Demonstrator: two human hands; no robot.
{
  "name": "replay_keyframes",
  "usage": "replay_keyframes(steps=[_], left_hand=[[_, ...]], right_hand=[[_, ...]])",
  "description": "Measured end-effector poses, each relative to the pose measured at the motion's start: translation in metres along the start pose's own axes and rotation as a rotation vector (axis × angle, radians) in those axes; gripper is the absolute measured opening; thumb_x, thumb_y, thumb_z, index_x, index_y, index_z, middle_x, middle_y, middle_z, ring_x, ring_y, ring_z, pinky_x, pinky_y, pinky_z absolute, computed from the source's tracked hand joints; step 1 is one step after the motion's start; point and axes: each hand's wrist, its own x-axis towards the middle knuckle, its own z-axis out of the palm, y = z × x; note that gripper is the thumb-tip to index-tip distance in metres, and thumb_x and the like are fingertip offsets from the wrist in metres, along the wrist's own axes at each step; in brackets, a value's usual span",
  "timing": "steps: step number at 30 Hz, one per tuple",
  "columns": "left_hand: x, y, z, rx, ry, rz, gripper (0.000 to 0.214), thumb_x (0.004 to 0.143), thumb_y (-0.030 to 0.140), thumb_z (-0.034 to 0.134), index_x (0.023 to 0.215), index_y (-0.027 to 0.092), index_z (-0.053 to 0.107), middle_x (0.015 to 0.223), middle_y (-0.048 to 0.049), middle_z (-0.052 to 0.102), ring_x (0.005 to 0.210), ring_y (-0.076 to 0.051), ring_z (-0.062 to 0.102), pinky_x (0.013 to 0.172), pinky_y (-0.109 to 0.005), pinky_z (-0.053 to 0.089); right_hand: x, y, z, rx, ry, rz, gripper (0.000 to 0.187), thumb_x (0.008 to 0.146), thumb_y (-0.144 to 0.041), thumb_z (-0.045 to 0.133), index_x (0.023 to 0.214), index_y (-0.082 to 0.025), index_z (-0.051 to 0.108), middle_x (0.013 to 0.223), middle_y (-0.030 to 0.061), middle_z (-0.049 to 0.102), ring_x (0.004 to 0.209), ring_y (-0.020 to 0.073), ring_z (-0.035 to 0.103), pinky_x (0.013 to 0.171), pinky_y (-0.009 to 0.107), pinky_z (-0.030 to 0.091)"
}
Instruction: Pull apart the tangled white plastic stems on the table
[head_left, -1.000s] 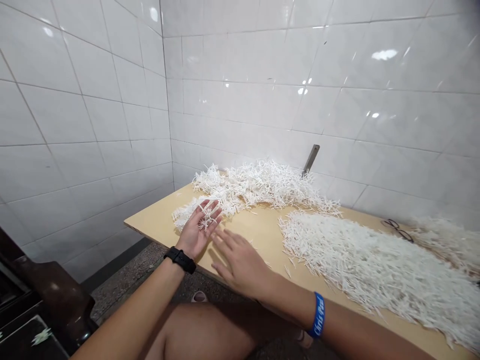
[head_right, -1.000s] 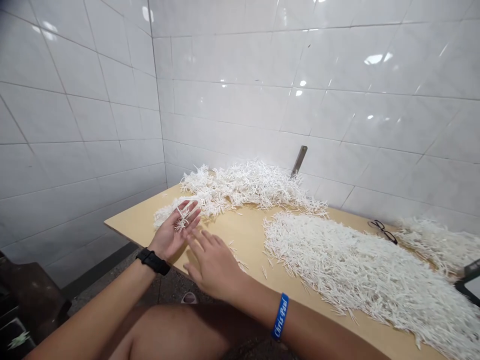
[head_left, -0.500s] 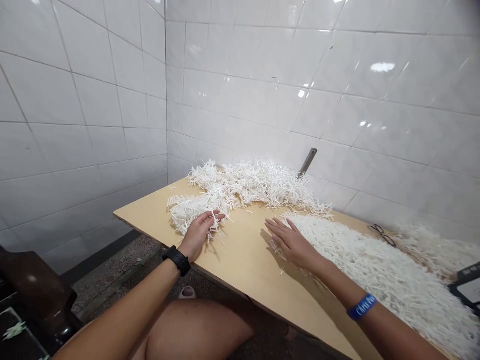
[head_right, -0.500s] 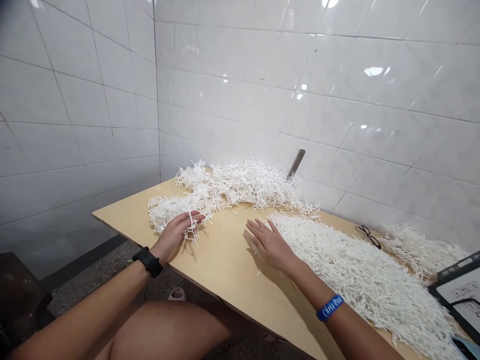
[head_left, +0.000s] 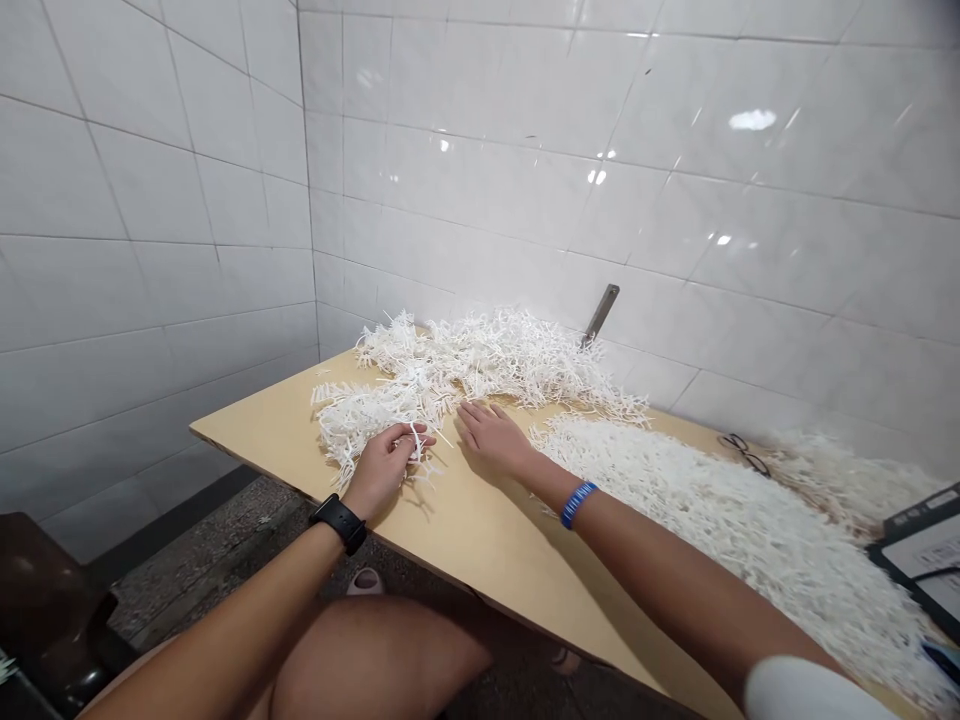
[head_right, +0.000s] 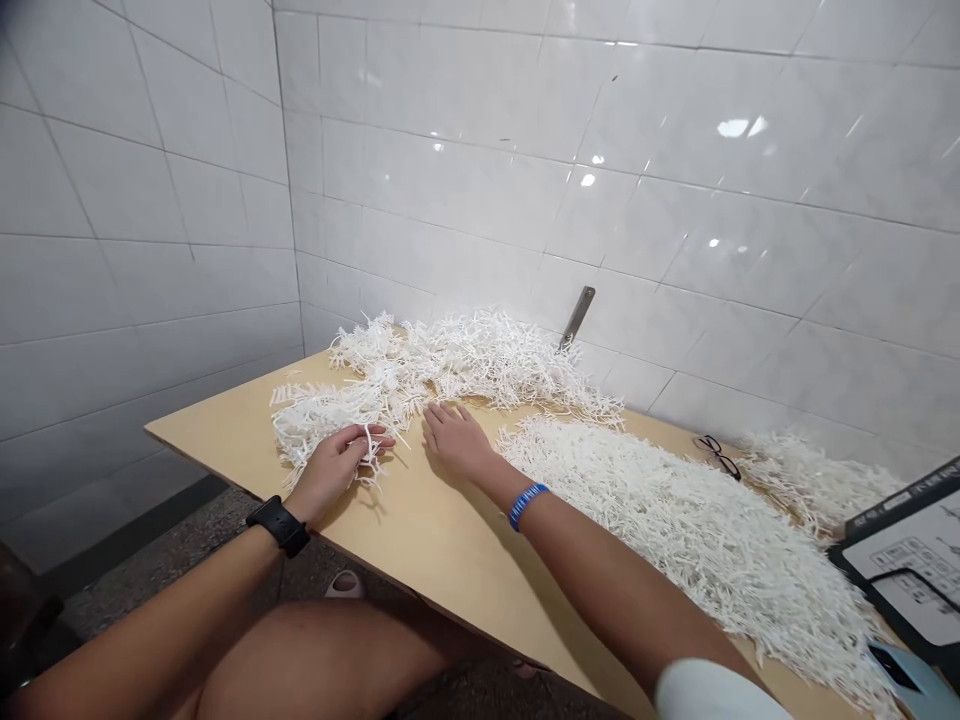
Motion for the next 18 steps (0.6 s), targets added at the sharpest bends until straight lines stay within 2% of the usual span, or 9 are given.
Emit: replay_keyframes(steps=[2,4,8,11,12,14,16,18], left_hand=[[-0.001,-0.001,-0.002,0.031,-0.041,0.001,0.037,0.077,0.04,0.056,0.103,0.014,0.064,0.101,-0.0143,0.073,0.089,-0.025,0.067,0.072,-0.033,0.047],[-0.002,-0.002,-0.004,0.031,-0.102,-0.009,0.037,0.078,0.04,0.056,0.102,0.014,0.064,0.097,-0.0145,0.074,0.09,-0.025,0.067,0.075,-0.034,0.048],[-0.005,-0.003,-0.006,0.085,-0.165,0.006,0.036,0.083,0.041,0.051,0.102,0.014,0.066,0.093,-0.0134,0.074,0.09,-0.025,0.067,0.078,-0.035,0.047],[-0.007,-0.004,-0.005,0.187,-0.181,0.041,0.038,0.086,0.041,0.047,0.104,0.014,0.067,0.089,-0.0107,0.074,0.084,-0.024,0.066,0.077,-0.034,0.046],[-0.008,-0.004,-0.005,0.223,-0.191,0.052,0.039,0.088,0.041,0.045,0.105,0.015,0.068,0.088,-0.01,0.074,0.084,-0.023,0.066,0.077,-0.034,0.046],[-0.009,-0.002,-0.005,0.284,-0.214,0.082,0.039,0.089,0.041,0.044,0.108,0.015,0.067,0.093,-0.0096,0.074,0.087,-0.023,0.065,0.08,-0.034,0.045],[-0.011,0.001,-0.005,0.323,-0.247,0.116,0.038,0.089,0.04,0.046,0.112,0.017,0.066,0.104,-0.0093,0.072,0.094,-0.024,0.064,0.083,-0.033,0.045],[-0.012,0.005,-0.004,0.354,-0.279,0.132,0.038,0.086,0.039,0.052,0.116,0.018,0.064,0.111,-0.0082,0.069,0.096,-0.023,0.063,0.082,-0.032,0.046]], right_hand=[[0.021,-0.002,0.005,0.015,-0.062,0.083,0.056,0.099,-0.034,0.021,0.149,-0.011,0.028,0.156,0.0102,0.025,0.144,0.0209,0.021,0.117,0.041,0.011],[0.024,0.004,0.011,0.032,-0.103,0.153,0.056,0.098,-0.035,0.022,0.147,-0.008,0.031,0.154,0.0146,0.029,0.142,0.0232,0.026,0.116,0.044,0.014],[-0.006,0.02,0.02,0.029,-0.107,0.312,0.061,0.097,-0.039,0.023,0.143,0.0,0.036,0.149,0.0239,0.034,0.139,0.0328,0.03,0.114,0.053,0.008],[-0.03,0.014,0.017,0.047,-0.025,0.361,0.06,0.096,-0.037,0.025,0.138,0.002,0.042,0.144,0.0262,0.041,0.138,0.0371,0.03,0.113,0.056,0.003],[-0.036,0.008,0.015,0.1,0.04,0.331,0.057,0.096,-0.036,0.026,0.137,-0.001,0.044,0.143,0.0236,0.043,0.138,0.0356,0.032,0.114,0.055,0.006],[-0.045,-0.011,0.011,0.308,0.2,0.214,0.05,0.096,-0.033,0.027,0.134,-0.01,0.051,0.14,0.0164,0.051,0.132,0.0303,0.042,0.113,0.049,0.021],[-0.051,-0.031,0.01,0.598,0.318,0.104,0.043,0.095,-0.032,0.031,0.122,-0.017,0.06,0.125,0.0114,0.063,0.115,0.0253,0.057,0.101,0.04,0.04],[-0.057,-0.049,0.012,0.866,0.35,0.074,0.035,0.093,-0.032,0.036,0.107,-0.019,0.065,0.104,0.0084,0.07,0.094,0.022,0.064,0.084,0.035,0.048]])
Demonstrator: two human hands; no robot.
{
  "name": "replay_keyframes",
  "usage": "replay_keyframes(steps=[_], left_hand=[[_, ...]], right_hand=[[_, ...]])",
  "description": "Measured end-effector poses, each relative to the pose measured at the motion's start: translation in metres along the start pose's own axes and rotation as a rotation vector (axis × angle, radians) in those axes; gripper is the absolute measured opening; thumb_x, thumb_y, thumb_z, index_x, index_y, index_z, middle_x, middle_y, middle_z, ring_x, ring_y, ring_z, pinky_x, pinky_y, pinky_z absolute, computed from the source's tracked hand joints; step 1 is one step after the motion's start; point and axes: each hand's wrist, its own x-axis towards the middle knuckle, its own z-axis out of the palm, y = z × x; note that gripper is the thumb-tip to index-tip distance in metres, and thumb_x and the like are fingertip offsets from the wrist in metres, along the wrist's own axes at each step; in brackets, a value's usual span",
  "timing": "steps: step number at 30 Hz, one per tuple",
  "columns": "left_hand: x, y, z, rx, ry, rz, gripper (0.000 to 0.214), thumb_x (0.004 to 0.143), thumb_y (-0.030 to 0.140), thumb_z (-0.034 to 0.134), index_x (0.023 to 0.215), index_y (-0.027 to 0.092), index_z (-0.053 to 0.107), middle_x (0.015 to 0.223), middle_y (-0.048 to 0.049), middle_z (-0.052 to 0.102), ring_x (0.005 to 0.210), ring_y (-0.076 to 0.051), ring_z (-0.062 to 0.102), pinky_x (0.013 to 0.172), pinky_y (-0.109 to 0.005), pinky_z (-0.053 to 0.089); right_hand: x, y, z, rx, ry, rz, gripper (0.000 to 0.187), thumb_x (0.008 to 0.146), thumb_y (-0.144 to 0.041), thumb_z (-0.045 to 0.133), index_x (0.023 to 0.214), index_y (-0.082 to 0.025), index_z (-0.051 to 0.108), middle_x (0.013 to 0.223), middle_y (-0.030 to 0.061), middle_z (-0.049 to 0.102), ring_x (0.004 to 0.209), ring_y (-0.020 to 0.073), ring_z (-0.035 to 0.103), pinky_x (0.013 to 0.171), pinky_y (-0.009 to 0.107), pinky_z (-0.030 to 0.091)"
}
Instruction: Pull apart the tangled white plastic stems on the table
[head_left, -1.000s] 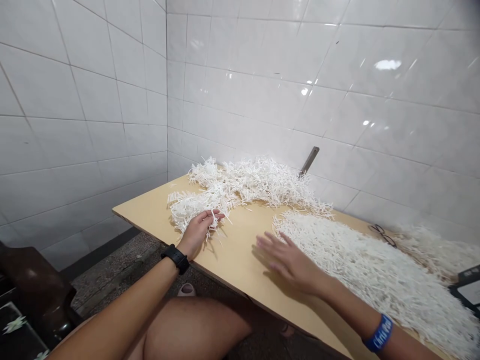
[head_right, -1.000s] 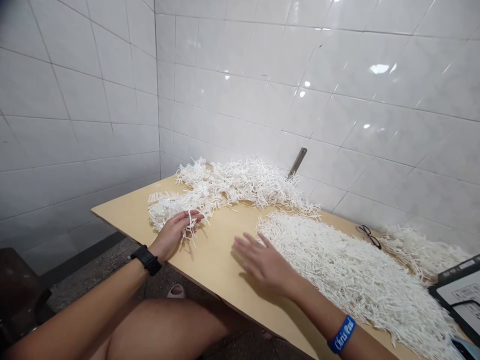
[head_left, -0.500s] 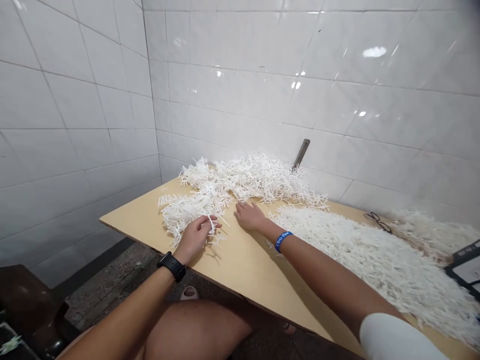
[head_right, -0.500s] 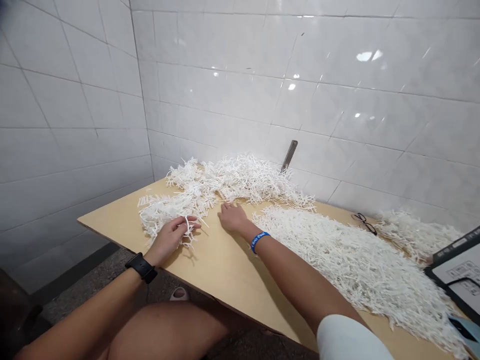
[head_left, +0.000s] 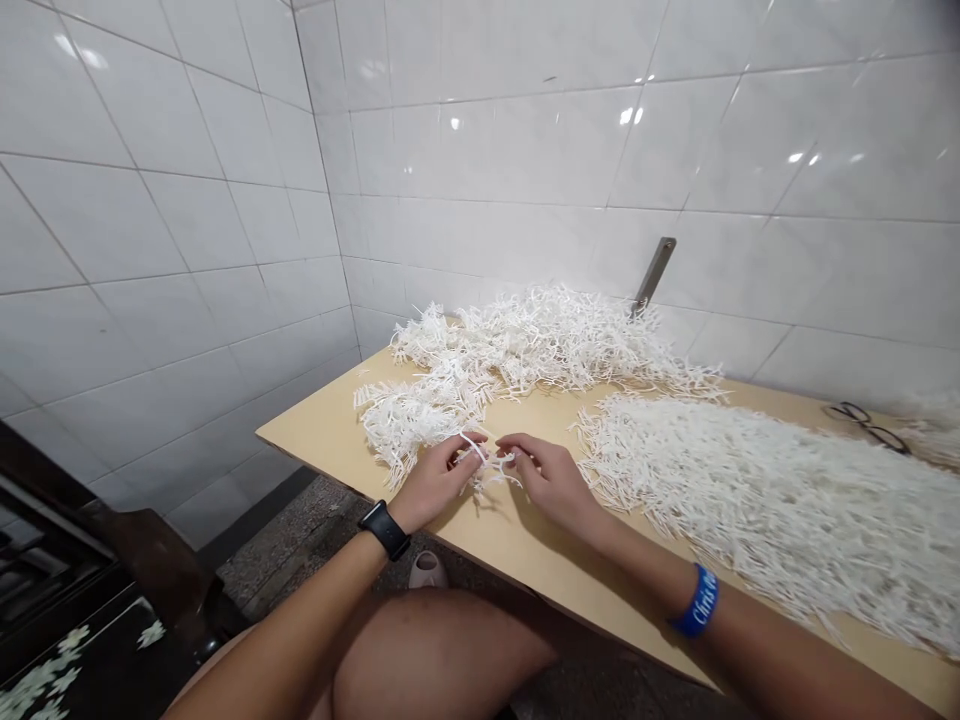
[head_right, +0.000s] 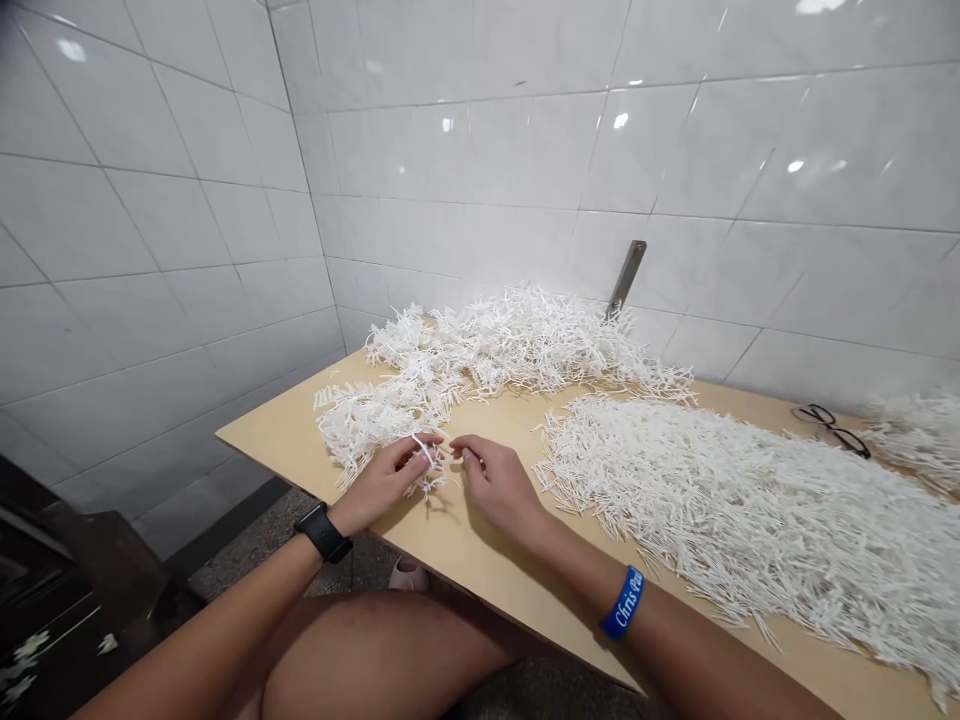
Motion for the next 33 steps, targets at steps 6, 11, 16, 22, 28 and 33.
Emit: replay_keyframes(steps=[6,11,16,22,28,33], left_hand=[[0.001,0.003,0.006,0.13,0.029,0.034,0.023,0.084,0.032,0.055,0.095,0.019,0.07,0.09,-0.0043,0.072,0.079,-0.019,0.063,0.074,-0.029,0.046],[0.001,-0.001,0.008,0.106,0.127,-0.026,0.019,0.082,0.033,0.057,0.088,0.019,0.068,0.084,-0.0045,0.07,0.072,-0.019,0.063,0.067,-0.028,0.046],[-0.002,0.003,0.011,0.123,0.21,0.046,0.019,0.082,0.035,0.058,0.089,0.02,0.067,0.088,-0.0063,0.07,0.085,-0.022,0.063,0.075,-0.031,0.046],[-0.002,0.007,0.014,0.109,0.04,0.084,0.025,0.089,0.037,0.049,0.092,0.019,0.066,0.091,-0.0063,0.069,0.086,-0.021,0.061,0.078,-0.03,0.045],[0.001,0.01,0.009,0.034,-0.11,0.04,0.032,0.09,0.044,0.048,0.096,0.017,0.065,0.095,-0.0064,0.068,0.087,-0.02,0.061,0.079,-0.03,0.045],[0.001,0.013,0.008,0.073,-0.19,-0.012,0.035,0.079,0.048,0.064,0.096,0.018,0.067,0.087,-0.0051,0.068,0.076,-0.018,0.058,0.069,-0.029,0.044]], right_hand=[[-0.012,0.001,0.015,0.581,-0.081,0.196,0.041,0.088,-0.054,0.048,0.09,-0.016,0.064,0.085,0.0073,0.066,0.074,0.0179,0.06,0.068,0.032,0.049],[-0.013,0.003,0.013,0.759,-0.146,0.201,0.068,0.078,-0.07,0.053,0.116,-0.014,0.056,0.097,0.0127,0.066,0.076,0.0187,0.061,0.069,0.033,0.049],[-0.011,0.001,0.021,0.563,-0.138,0.248,0.062,0.068,-0.049,0.074,0.117,-0.017,0.054,0.096,0.0074,0.067,0.081,0.0191,0.063,0.075,0.033,0.049],[-0.006,0.007,0.021,0.424,-0.106,0.143,0.023,0.081,-0.038,0.056,0.073,-0.017,0.061,0.071,0.0014,0.062,0.069,0.016,0.056,0.067,0.029,0.043],[-0.009,0.009,0.017,0.463,-0.143,0.119,0.031,0.084,-0.044,0.053,0.068,-0.018,0.054,0.066,-0.0016,0.053,0.065,0.0136,0.048,0.064,0.027,0.038],[-0.011,0.005,0.017,0.421,-0.104,0.121,0.036,0.084,-0.046,0.051,0.061,-0.018,0.049,0.059,-0.0029,0.048,0.059,0.0124,0.044,0.059,0.026,0.035]])
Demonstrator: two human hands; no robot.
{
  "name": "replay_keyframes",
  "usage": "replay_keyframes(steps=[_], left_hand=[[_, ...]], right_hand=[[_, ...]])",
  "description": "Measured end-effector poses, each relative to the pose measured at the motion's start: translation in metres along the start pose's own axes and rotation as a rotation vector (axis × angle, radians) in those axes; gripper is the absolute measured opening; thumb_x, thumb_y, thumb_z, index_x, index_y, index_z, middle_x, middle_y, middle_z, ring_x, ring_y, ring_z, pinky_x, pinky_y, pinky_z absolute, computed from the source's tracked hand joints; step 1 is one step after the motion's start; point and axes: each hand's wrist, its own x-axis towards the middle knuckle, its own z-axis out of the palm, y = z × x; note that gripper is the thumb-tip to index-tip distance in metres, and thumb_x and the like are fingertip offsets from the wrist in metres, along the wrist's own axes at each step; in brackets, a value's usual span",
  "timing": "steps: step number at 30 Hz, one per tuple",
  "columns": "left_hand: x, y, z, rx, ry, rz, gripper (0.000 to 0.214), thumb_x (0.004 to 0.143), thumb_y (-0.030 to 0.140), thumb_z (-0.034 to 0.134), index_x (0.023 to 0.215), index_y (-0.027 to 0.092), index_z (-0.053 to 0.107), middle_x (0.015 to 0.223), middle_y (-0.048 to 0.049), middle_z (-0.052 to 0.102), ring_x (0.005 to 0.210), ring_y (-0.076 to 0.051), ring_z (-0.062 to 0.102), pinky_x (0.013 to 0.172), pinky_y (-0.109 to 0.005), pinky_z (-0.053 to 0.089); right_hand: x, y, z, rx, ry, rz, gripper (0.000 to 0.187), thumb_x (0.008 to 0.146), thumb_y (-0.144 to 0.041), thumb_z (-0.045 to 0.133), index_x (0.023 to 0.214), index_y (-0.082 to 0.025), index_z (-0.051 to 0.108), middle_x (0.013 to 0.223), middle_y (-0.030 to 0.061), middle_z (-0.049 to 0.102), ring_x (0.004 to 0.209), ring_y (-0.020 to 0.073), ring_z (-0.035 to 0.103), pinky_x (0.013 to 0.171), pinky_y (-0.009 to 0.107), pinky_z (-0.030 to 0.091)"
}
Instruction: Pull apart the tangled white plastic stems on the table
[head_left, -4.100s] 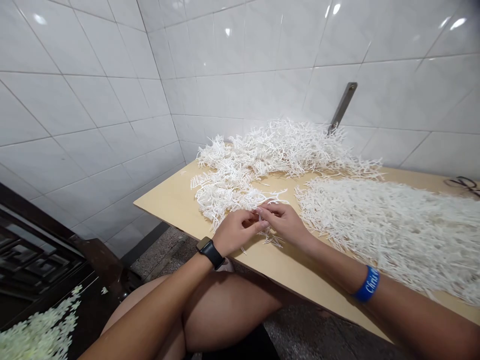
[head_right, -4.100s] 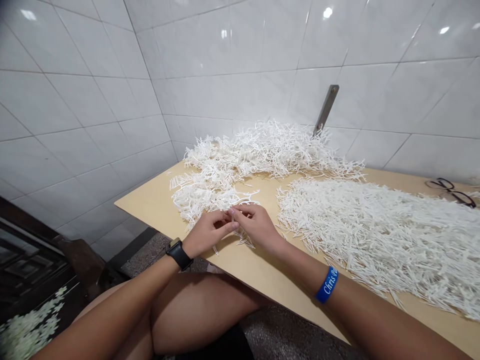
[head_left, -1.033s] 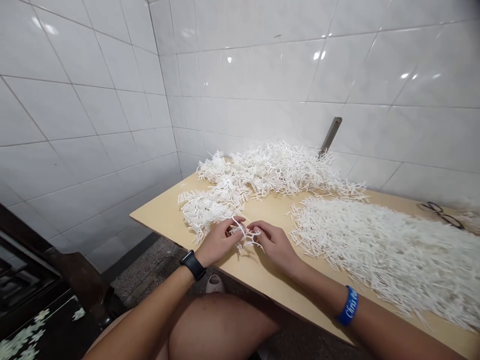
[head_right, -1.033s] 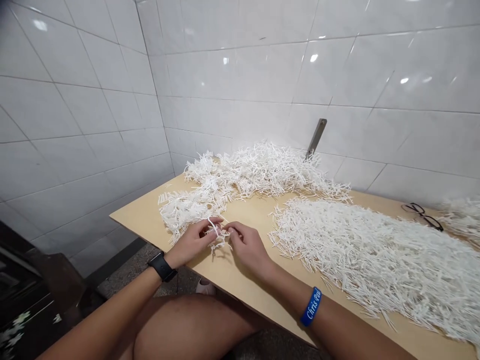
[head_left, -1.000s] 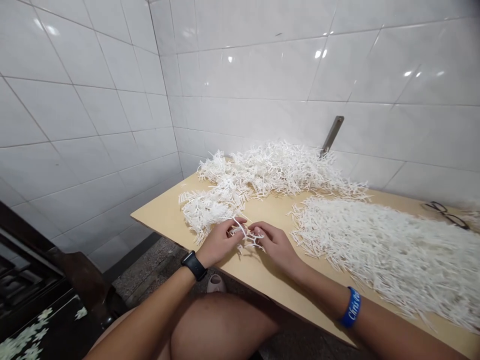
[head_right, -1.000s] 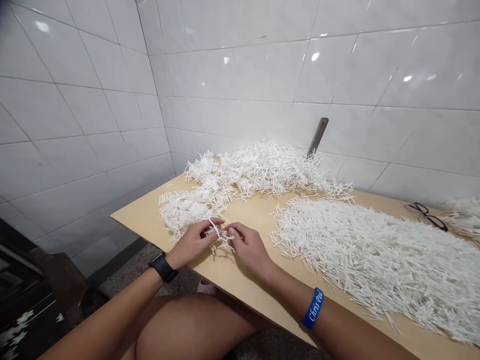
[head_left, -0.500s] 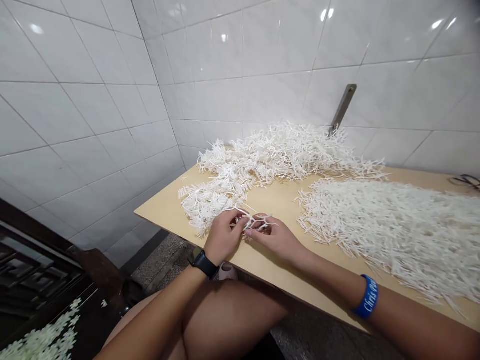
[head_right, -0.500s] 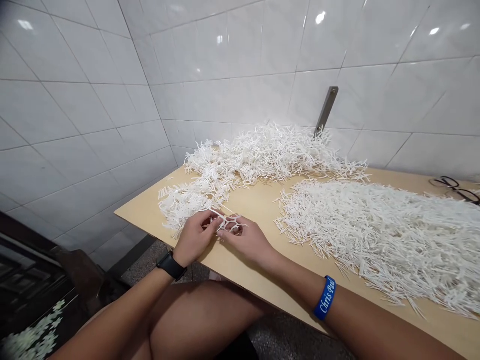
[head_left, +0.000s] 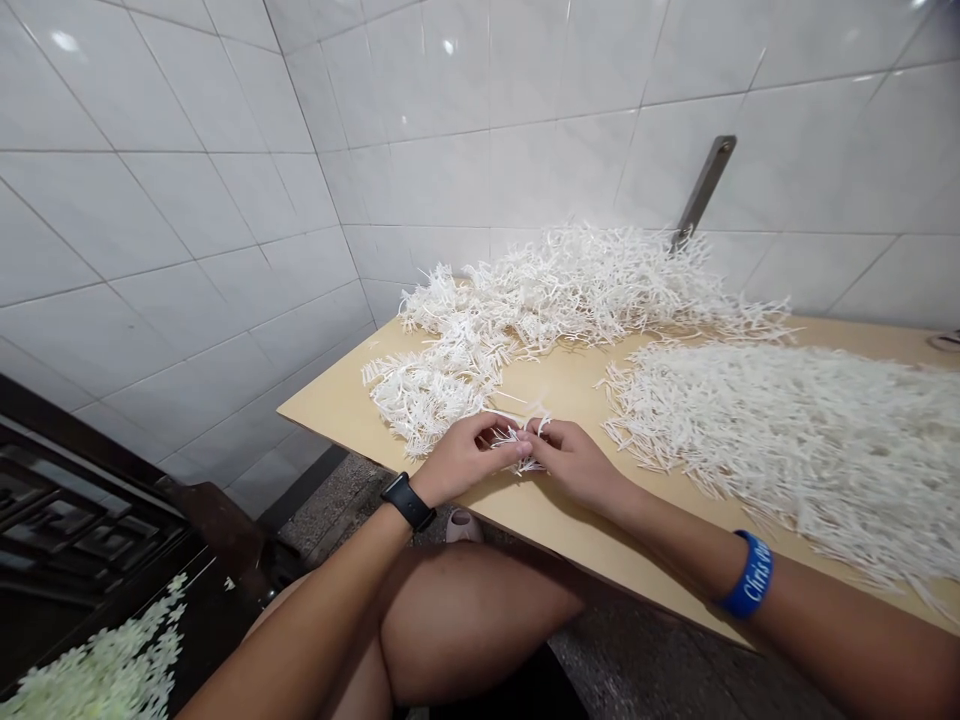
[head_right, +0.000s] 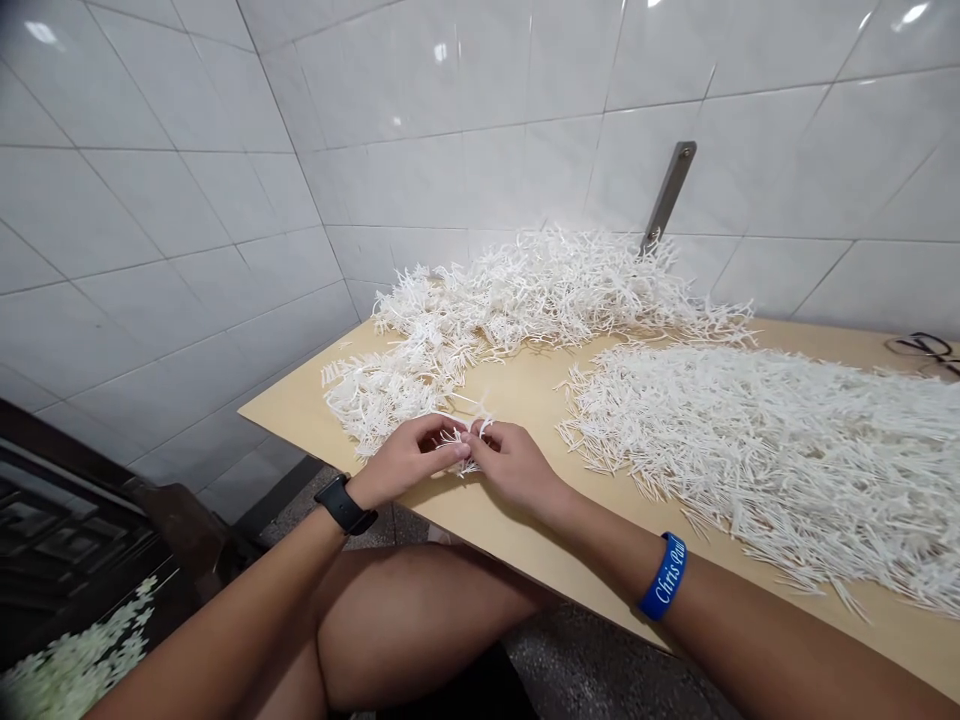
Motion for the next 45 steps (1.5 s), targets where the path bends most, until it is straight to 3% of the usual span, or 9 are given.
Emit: replay_keyframes(steps=[5,11,17,26,31,34,38,42,45], left_hand=[[0.0,-0.004,0.003,0.025,-0.016,0.06,0.048,0.066,0.045,0.077,0.105,0.019,0.066,0.094,-0.005,0.068,0.078,-0.018,0.058,0.067,-0.027,0.043],[-0.002,-0.004,0.005,0.088,0.063,0.081,0.028,0.083,0.041,0.06,0.099,0.019,0.069,0.091,-0.004,0.071,0.076,-0.017,0.06,0.069,-0.027,0.044],[-0.002,-0.003,0.001,-0.032,0.078,0.076,0.029,0.087,0.039,0.053,0.085,0.017,0.072,0.089,-0.0056,0.073,0.085,-0.021,0.064,0.079,-0.03,0.047],[0.005,-0.008,0.002,-0.187,0.148,-0.099,0.028,0.08,0.039,0.058,0.069,0.014,0.065,0.06,-0.0013,0.061,0.054,-0.012,0.051,0.055,-0.025,0.04],[0.01,-0.019,-0.001,-0.214,0.349,-0.113,0.03,0.084,0.038,0.053,0.068,0.015,0.063,0.053,0.0014,0.054,0.045,-0.008,0.041,0.049,-0.022,0.034],[0.009,-0.019,-0.001,-0.072,0.272,-0.063,0.027,0.084,0.035,0.052,0.073,0.015,0.067,0.061,-0.0013,0.061,0.056,-0.012,0.052,0.059,-0.024,0.041],[0.006,-0.013,0.003,0.039,0.174,0.034,0.02,0.081,0.026,0.053,0.084,0.016,0.071,0.084,-0.0037,0.071,0.082,-0.018,0.062,0.074,-0.026,0.045],[0.004,-0.01,0.004,0.103,0.079,0.067,0.021,0.082,0.022,0.048,0.076,0.016,0.067,0.078,-0.0017,0.068,0.077,-0.017,0.058,0.071,-0.026,0.044],[0.004,-0.01,0.003,0.033,0.075,0.071,0.027,0.086,0.026,0.042,0.074,0.016,0.064,0.075,-0.0021,0.064,0.073,-0.016,0.055,0.066,-0.025,0.042]], right_hand=[[0.001,-0.001,0.0,-0.023,0.04,0.007,0.04,0.086,-0.048,0.049,0.06,-0.018,0.051,0.057,-0.0017,0.05,0.057,0.0127,0.045,0.057,0.026,0.036],[0.0,0.001,-0.001,-0.035,0.027,-0.017,0.041,0.086,-0.047,0.048,0.059,-0.018,0.054,0.055,-0.0017,0.049,0.056,0.0127,0.046,0.057,0.027,0.037],[0.0,0.0,0.001,-0.026,-0.03,-0.006,0.038,0.085,-0.047,0.049,0.069,-0.016,0.064,0.064,0.0019,0.059,0.06,0.0145,0.052,0.057,0.027,0.04],[0.009,-0.004,-0.002,-0.128,-0.1,-0.088,0.033,0.085,-0.034,0.043,0.056,-0.018,0.05,0.056,-0.0013,0.051,0.056,0.0116,0.046,0.057,0.025,0.036],[0.005,-0.004,-0.006,-0.137,-0.124,-0.075,0.034,0.081,-0.04,0.046,0.054,-0.02,0.041,0.052,-0.0043,0.037,0.051,0.0104,0.036,0.052,0.025,0.028],[0.003,-0.002,-0.008,-0.052,-0.093,-0.001,0.035,0.081,-0.045,0.047,0.058,-0.018,0.048,0.054,-0.0031,0.042,0.052,0.0114,0.039,0.054,0.026,0.031],[0.006,-0.003,-0.008,0.023,0.065,0.008,0.037,0.081,-0.049,0.049,0.06,-0.018,0.049,0.056,-0.0029,0.043,0.055,0.0116,0.04,0.055,0.027,0.032],[0.007,-0.003,-0.007,0.054,0.137,0.004,0.036,0.08,-0.049,0.054,0.064,-0.018,0.05,0.058,-0.0045,0.042,0.056,0.011,0.039,0.056,0.027,0.032],[0.007,-0.003,-0.006,0.025,0.166,-0.008,0.035,0.08,-0.048,0.055,0.063,-0.018,0.049,0.057,-0.0047,0.042,0.056,0.0107,0.038,0.056,0.026,0.032]])
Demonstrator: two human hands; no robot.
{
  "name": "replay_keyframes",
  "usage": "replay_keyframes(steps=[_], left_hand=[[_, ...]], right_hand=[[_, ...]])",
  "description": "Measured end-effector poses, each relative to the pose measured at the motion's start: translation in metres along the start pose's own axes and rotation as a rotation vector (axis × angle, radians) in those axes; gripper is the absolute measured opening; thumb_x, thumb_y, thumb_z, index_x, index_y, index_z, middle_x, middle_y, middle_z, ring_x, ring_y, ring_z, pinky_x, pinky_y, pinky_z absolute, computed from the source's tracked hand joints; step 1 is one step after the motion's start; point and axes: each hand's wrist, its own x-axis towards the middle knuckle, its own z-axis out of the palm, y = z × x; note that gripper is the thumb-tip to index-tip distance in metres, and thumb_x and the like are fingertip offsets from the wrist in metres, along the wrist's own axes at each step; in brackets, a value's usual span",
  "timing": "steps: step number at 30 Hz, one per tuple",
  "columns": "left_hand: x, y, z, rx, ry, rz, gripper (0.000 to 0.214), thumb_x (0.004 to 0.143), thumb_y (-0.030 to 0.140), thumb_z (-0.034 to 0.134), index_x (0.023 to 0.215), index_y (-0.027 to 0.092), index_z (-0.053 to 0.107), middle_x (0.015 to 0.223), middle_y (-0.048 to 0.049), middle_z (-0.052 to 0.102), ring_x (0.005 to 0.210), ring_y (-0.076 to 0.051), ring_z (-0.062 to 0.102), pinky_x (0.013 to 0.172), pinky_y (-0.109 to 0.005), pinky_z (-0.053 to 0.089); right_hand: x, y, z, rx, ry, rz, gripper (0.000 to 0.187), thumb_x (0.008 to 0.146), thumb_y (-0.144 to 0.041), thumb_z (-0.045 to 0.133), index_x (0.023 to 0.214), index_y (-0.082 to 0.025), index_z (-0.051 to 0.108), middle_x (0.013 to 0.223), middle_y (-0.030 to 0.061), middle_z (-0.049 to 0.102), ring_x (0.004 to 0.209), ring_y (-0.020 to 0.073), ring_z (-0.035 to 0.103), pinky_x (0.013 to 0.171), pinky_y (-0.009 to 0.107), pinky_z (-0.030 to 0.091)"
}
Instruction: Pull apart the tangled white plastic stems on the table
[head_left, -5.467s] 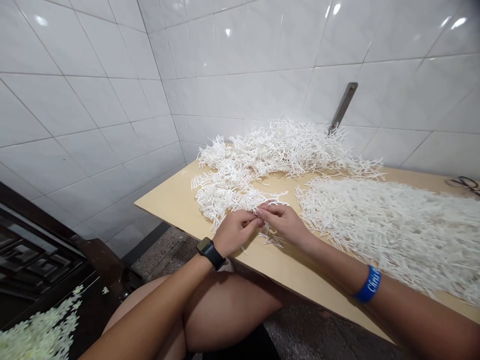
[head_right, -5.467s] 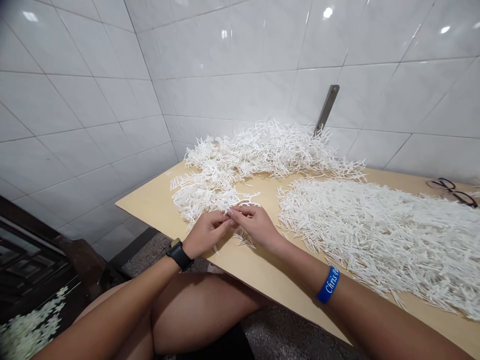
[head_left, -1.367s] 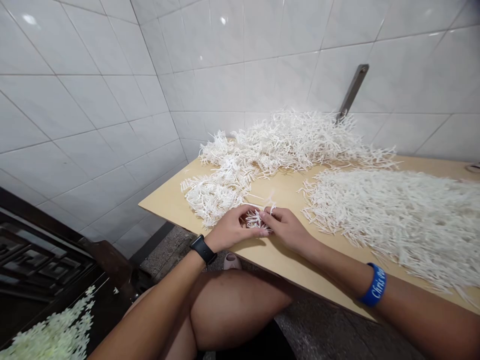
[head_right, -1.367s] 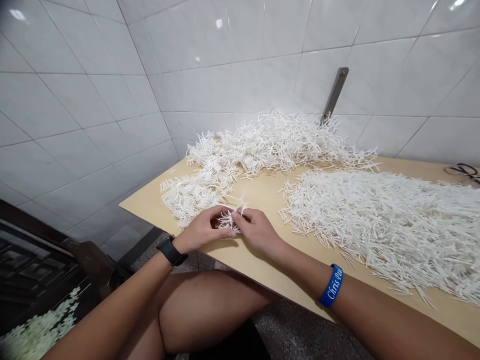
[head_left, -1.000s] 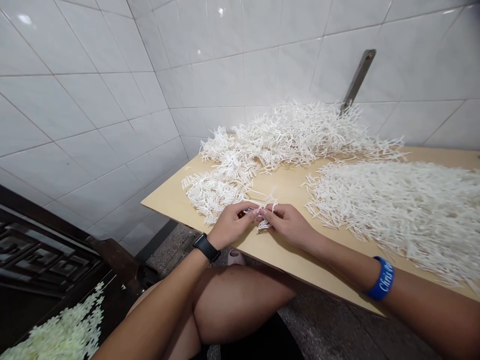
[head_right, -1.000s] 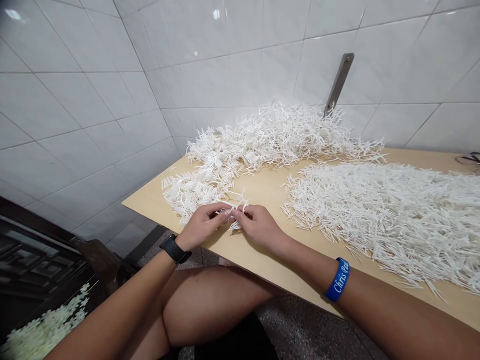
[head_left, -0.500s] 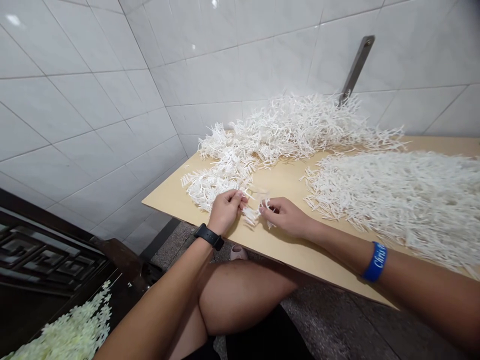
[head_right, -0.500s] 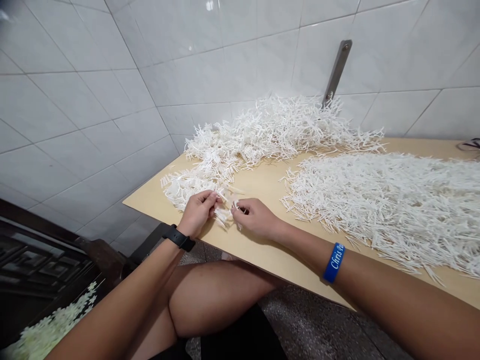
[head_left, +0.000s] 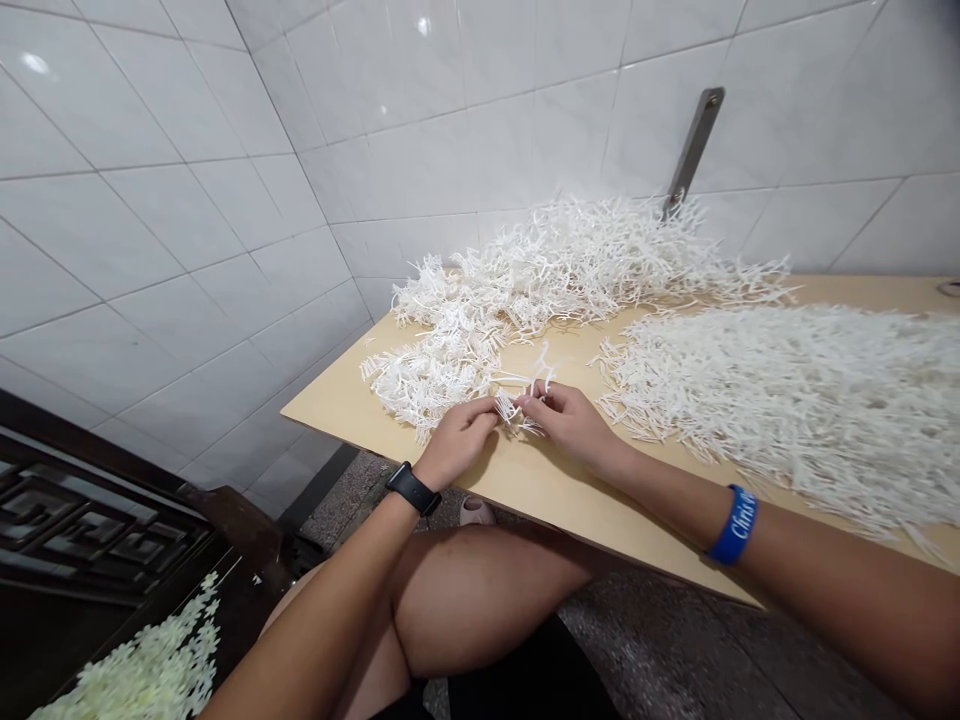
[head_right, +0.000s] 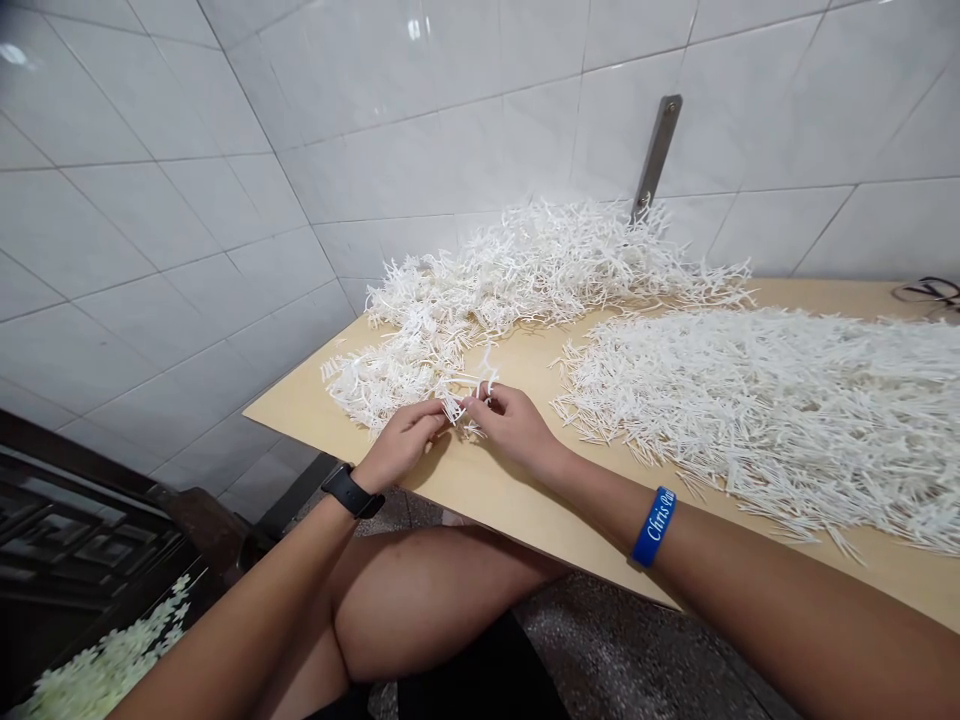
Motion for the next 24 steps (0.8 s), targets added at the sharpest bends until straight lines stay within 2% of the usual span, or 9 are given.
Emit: replay_keyframes(steps=[2,5,8,11,16,21,24], left_hand=[[0.0,-0.0003,0.0003,-0.073,0.013,-0.013,0.033,0.09,0.036,0.04,0.078,0.016,0.064,0.076,-0.0023,0.062,0.07,-0.016,0.053,0.063,-0.024,0.042],[0.0001,-0.0009,0.003,-0.028,0.03,-0.039,0.042,0.089,0.049,0.045,0.075,0.015,0.065,0.068,-0.0014,0.059,0.065,-0.015,0.051,0.06,-0.024,0.04],[0.0006,-0.0012,0.0063,0.013,0.093,-0.069,0.045,0.089,0.05,0.047,0.065,0.014,0.063,0.061,-0.0013,0.059,0.062,-0.015,0.054,0.06,-0.025,0.041],[0.0012,-0.0004,0.0078,-0.071,0.123,-0.09,0.044,0.09,0.046,0.047,0.063,0.015,0.062,0.061,-0.0034,0.064,0.062,-0.016,0.06,0.062,-0.025,0.044],[0.0012,0.0022,0.0075,-0.134,0.148,-0.142,0.045,0.091,0.043,0.045,0.061,0.014,0.062,0.055,-0.0045,0.063,0.049,-0.013,0.056,0.056,-0.025,0.045],[0.0013,0.0009,0.0079,-0.14,0.152,-0.143,0.046,0.091,0.043,0.047,0.059,0.014,0.061,0.049,-0.0029,0.059,0.046,-0.011,0.054,0.053,-0.024,0.044],[0.0033,-0.0037,0.0061,-0.238,0.241,-0.172,0.044,0.089,0.047,0.05,0.064,0.014,0.061,0.05,-0.0021,0.059,0.044,-0.01,0.053,0.05,-0.023,0.044]], right_hand=[[-0.0005,0.0009,0.0007,-0.018,0.0,-0.021,0.035,0.081,-0.048,0.055,0.062,-0.018,0.049,0.058,-0.0043,0.043,0.056,0.0107,0.039,0.056,0.026,0.032],[-0.0013,0.002,0.0021,-0.007,-0.068,-0.034,0.038,0.081,-0.05,0.054,0.063,-0.017,0.051,0.059,-0.0026,0.046,0.057,0.0115,0.042,0.056,0.026,0.036],[-0.002,0.0023,0.0035,0.012,-0.221,0.007,0.042,0.083,-0.054,0.051,0.062,-0.017,0.051,0.058,-0.0013,0.048,0.055,0.0125,0.046,0.055,0.026,0.04],[-0.002,0.0015,0.0043,-0.011,-0.311,-0.027,0.04,0.087,-0.05,0.046,0.066,-0.017,0.055,0.059,0.0,0.051,0.055,0.013,0.048,0.054,0.026,0.04],[0.0001,-0.0005,0.003,-0.063,-0.34,-0.2,0.038,0.092,-0.041,0.041,0.068,-0.016,0.058,0.066,0.0025,0.059,0.062,0.0132,0.052,0.063,0.025,0.041],[-0.0003,-0.0026,0.0025,-0.101,-0.356,-0.236,0.038,0.093,-0.04,0.039,0.071,-0.015,0.059,0.069,0.003,0.061,0.063,0.0128,0.051,0.064,0.025,0.038],[-0.0048,-0.0035,0.0016,-0.117,-0.349,-0.261,0.038,0.09,-0.041,0.042,0.063,-0.017,0.05,0.06,-0.0006,0.052,0.056,0.0111,0.043,0.058,0.025,0.034]])
